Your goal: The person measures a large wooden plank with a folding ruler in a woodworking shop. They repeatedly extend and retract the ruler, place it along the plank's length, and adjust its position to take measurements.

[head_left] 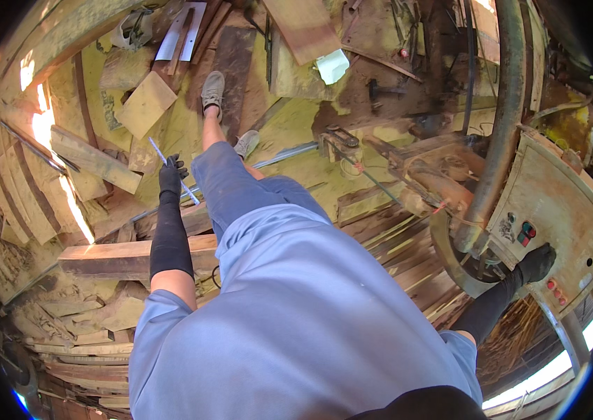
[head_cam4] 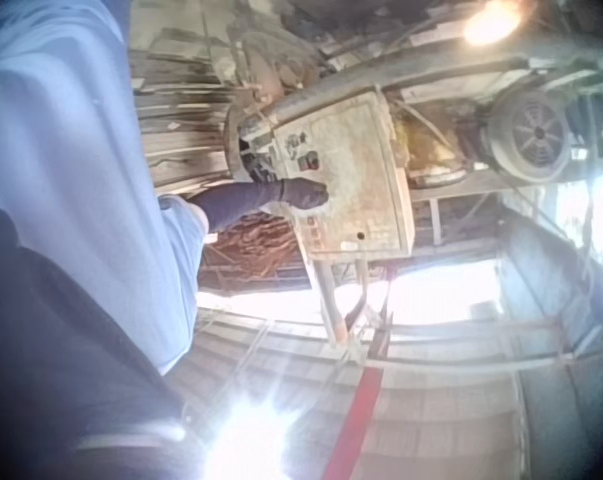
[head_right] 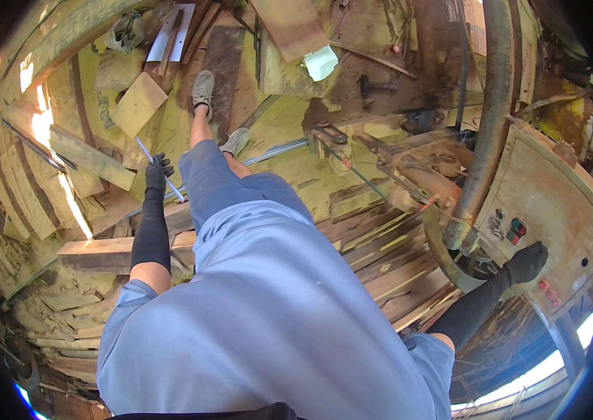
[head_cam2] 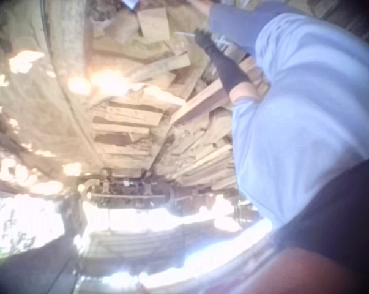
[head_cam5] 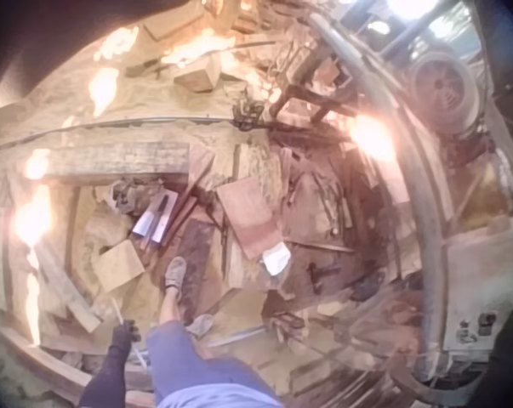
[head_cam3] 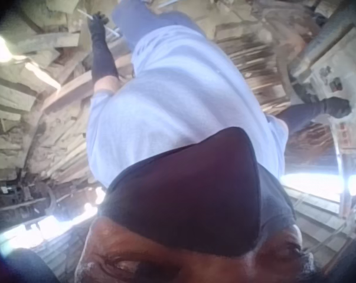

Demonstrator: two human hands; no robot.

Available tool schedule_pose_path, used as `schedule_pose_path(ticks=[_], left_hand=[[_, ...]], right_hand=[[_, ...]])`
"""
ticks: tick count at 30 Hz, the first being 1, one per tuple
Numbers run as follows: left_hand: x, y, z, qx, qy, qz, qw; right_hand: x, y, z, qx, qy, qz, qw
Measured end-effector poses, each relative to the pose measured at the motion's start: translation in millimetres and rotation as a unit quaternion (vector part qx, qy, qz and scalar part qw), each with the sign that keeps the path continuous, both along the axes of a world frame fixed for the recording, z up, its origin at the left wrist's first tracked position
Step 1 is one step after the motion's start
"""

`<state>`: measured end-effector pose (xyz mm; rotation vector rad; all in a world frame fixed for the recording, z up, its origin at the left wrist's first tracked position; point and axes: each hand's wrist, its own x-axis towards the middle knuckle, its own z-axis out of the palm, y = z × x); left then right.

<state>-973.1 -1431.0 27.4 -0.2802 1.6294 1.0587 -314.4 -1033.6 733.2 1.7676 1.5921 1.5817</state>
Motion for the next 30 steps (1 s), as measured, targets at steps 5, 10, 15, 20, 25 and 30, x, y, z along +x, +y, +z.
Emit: schedule_pose_path(ticks=[5,10,15,20,25,30], left_hand=[[-2,4,0,0.004,-0.001,0.008,1.000],[1,4,0,0.001,-0.003,0.005,1.000],[3,1,2,-0.014,-0.005,0.010,1.000],[0,-2,-1,-0.012,-0.006,0.004,1.000],[-3,2,1,-0.013,-0.003,0.002,1.000],[-6,7,2,-0.007,-0.005,0.008,1.000]], right_hand=[[-18,1,-7,0.020,0.059,-0.008,0.998],[-19,0,-5,0.020,0.059,0.002,0.998],[-23,-1,-6,0.018,0.067,-0.007,0.998],[-14,0,-7,0.031,0.065,0.008,0.997],[-15,1,-8,0.037,0.087,-0.015,0.995],[-11,0,-8,0.035,0.092,-0.019,0.995]])
